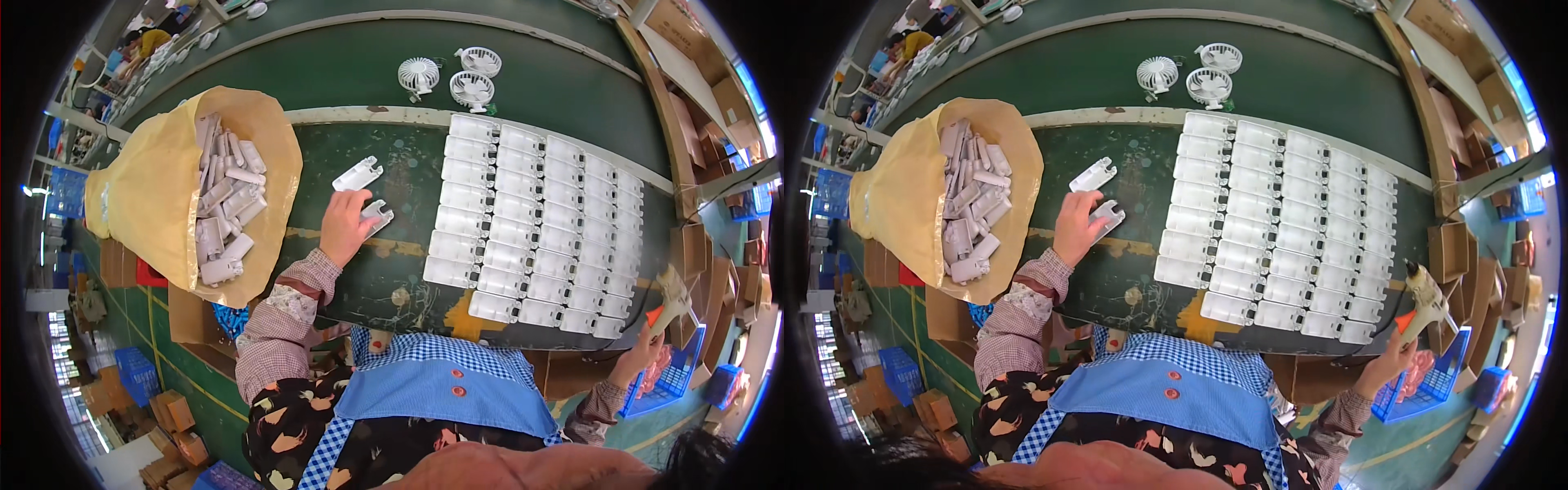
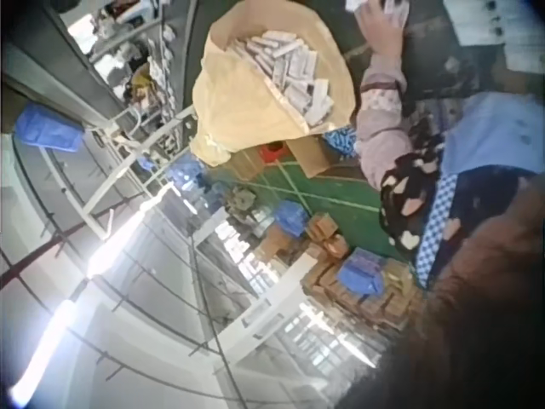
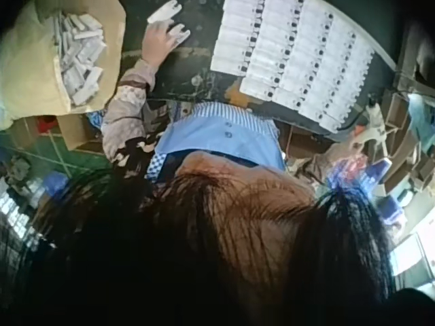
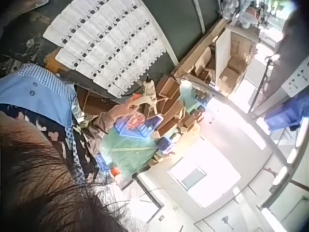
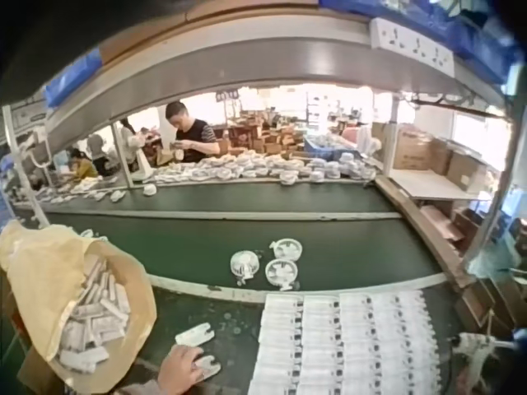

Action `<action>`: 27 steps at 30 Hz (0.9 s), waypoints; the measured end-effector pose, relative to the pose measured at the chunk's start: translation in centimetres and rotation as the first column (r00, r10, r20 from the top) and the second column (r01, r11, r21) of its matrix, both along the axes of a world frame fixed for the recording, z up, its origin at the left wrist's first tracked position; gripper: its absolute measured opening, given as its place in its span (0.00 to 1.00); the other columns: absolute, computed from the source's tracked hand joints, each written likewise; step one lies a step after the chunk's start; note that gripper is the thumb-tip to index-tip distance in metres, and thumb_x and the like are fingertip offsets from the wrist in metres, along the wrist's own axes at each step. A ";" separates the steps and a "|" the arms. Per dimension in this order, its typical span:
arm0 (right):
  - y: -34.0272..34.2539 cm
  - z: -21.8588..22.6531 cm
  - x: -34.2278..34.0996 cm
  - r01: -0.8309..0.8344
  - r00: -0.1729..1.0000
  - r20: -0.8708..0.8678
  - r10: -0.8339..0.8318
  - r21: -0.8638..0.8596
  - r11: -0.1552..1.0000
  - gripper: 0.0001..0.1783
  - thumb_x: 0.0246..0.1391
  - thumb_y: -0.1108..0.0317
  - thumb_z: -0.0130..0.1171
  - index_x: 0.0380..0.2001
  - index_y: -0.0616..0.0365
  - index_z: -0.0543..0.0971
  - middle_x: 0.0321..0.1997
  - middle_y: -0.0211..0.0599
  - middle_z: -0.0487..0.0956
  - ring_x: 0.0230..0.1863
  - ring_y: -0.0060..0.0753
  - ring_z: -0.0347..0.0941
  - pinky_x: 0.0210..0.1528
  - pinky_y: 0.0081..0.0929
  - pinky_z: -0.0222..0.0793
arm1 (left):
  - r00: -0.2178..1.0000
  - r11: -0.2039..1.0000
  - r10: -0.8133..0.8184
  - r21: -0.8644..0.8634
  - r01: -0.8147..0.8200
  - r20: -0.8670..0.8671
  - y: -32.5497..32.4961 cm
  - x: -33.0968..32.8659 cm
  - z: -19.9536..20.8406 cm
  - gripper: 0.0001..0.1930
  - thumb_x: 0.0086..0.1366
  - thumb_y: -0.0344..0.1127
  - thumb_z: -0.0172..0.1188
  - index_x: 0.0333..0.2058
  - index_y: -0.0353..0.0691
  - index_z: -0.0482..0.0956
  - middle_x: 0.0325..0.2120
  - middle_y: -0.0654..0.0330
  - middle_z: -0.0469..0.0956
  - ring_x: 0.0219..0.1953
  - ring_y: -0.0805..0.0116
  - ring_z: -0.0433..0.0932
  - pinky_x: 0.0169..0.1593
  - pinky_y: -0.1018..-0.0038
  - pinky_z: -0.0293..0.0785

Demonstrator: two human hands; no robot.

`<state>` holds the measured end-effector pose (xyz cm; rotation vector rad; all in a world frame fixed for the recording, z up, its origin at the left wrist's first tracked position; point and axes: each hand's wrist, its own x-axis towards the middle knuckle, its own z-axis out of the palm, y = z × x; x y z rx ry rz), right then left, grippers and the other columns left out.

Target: Assembling white plastic housings onto a tray and using a hot glue gun to secure blue electronic components inside them.

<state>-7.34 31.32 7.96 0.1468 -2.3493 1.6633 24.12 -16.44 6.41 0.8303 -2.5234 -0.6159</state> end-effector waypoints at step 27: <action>-0.2 1.2 1.4 -0.063 0.998 -0.020 0.061 -0.158 0.985 0.16 0.50 0.72 0.57 0.43 0.64 0.72 0.32 0.24 0.69 0.31 0.15 0.60 0.33 0.15 0.56 | 0.999 0.943 0.036 -0.332 -0.032 0.008 0.3 3.6 -2.9 0.09 0.44 0.26 0.60 0.26 0.37 0.71 0.30 0.55 0.71 0.41 0.53 0.67 0.45 0.62 0.63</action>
